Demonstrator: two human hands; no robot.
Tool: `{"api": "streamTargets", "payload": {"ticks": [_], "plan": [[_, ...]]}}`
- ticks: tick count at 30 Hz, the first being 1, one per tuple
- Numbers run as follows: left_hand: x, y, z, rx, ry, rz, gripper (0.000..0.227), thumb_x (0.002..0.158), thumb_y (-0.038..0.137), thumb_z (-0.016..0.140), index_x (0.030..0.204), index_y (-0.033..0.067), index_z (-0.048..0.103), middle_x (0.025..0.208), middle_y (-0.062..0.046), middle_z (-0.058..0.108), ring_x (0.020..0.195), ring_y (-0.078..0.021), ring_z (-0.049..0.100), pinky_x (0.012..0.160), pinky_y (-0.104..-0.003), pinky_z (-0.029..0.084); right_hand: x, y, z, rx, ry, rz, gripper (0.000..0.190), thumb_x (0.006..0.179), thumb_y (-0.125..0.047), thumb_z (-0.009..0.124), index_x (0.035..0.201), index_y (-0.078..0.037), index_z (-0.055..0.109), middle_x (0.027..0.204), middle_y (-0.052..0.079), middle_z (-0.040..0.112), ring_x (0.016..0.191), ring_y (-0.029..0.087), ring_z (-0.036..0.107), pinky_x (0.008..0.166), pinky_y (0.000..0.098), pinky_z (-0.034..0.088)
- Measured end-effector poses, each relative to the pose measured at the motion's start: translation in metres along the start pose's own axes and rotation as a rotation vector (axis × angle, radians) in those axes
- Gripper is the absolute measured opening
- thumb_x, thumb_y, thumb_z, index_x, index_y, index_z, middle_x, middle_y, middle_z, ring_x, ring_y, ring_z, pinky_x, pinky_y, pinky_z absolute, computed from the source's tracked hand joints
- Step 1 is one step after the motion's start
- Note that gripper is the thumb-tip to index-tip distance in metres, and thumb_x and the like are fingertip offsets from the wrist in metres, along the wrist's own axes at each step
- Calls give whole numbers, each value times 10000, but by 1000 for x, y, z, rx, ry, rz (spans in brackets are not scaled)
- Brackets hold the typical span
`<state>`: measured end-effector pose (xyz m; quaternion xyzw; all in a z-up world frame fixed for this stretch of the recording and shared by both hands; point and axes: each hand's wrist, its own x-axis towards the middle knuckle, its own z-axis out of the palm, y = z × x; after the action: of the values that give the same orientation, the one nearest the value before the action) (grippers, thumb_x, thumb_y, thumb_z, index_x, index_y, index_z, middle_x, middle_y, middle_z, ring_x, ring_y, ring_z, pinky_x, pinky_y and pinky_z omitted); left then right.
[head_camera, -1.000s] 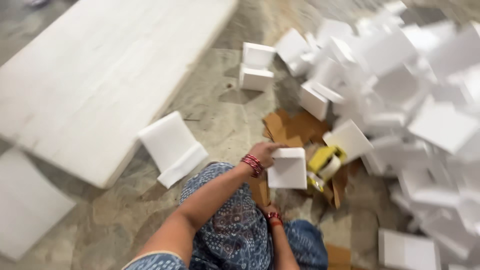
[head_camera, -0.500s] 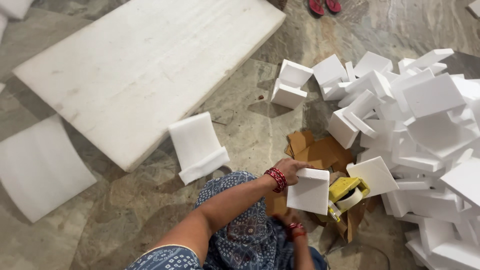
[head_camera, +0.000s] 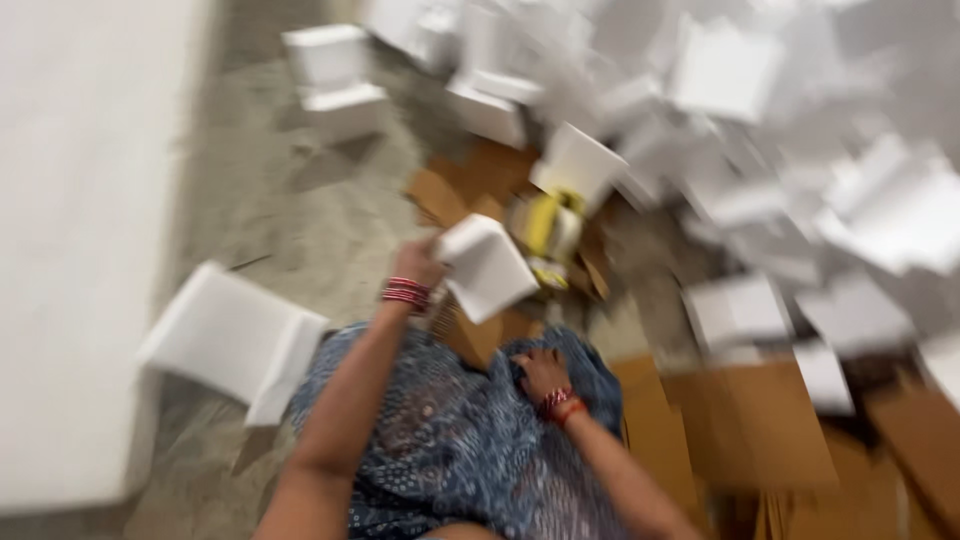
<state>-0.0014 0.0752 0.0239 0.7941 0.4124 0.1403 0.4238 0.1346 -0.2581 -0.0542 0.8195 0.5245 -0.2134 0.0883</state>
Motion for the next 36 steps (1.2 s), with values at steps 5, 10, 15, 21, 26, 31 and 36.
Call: {"api": "streamTargets", "payload": {"ticks": [5, 10, 15, 21, 26, 31, 36], "plan": [[-22, 29, -48, 102, -150, 45, 639, 740, 217, 831, 1356, 177, 665, 1059, -222, 741, 960, -338, 741, 858, -430, 576, -74, 51, 4, 131, -26, 248, 393, 887, -420, 692, 1245, -258, 696, 1412, 60, 549, 1393, 306, 428, 1141, 654, 258], [-55, 47, -92, -119, -256, 53, 653, 687, 118, 869, 1312, 85, 685, 1071, -147, 779, 950, -239, 747, 864, -378, 575, -85, 64, -27, 229, 60, 444, 422, 883, -401, 695, 1282, -265, 683, 1428, 43, 545, 1306, 343, 471, 1122, 615, 288], [-76, 42, -142, -387, -207, 82, 577, 718, 111, 861, 1267, 30, 702, 1122, -80, 768, 1003, -188, 723, 915, -370, 584, -76, 66, -84, 604, 573, 296, 420, 928, -456, 681, 1273, -217, 696, 1320, 56, 684, 1230, 260, 659, 1075, 381, 517], [-71, 70, -105, -376, -489, -41, 637, 587, 85, 868, 1208, 30, 737, 1061, -90, 790, 1005, -216, 722, 955, -383, 545, -50, 39, -146, 1467, 543, -92, 657, 1022, -577, 544, 1467, -94, 569, 1433, 93, 644, 1355, 235, 577, 1109, 355, 479], [-44, 81, -49, -93, -502, 50, 720, 609, 117, 818, 1310, 85, 656, 1096, -156, 759, 1015, -291, 721, 953, -381, 534, -50, -1, -98, 1845, -33, 197, 796, 831, -588, 569, 1469, -128, 446, 1325, 73, 648, 1203, 243, 658, 810, 484, 652], [-57, 68, 31, 317, -471, 241, 551, 762, 98, 669, 1306, 184, 684, 1120, -210, 737, 1069, -377, 696, 981, -437, 541, -33, -23, 21, 2046, 65, 282, 625, 896, -303, 723, 1409, -22, 502, 1265, 129, 648, 1127, 276, 673, 872, 447, 658], [-54, 75, 87, 585, -639, 283, 593, 793, 32, 606, 1334, 270, 646, 1113, -190, 710, 1061, -387, 677, 922, -494, 536, -11, -31, 91, 1997, 106, 514, 460, 889, -143, 733, 1295, 7, 578, 1185, 147, 700, 1046, 312, 719, 846, 450, 664]]}}
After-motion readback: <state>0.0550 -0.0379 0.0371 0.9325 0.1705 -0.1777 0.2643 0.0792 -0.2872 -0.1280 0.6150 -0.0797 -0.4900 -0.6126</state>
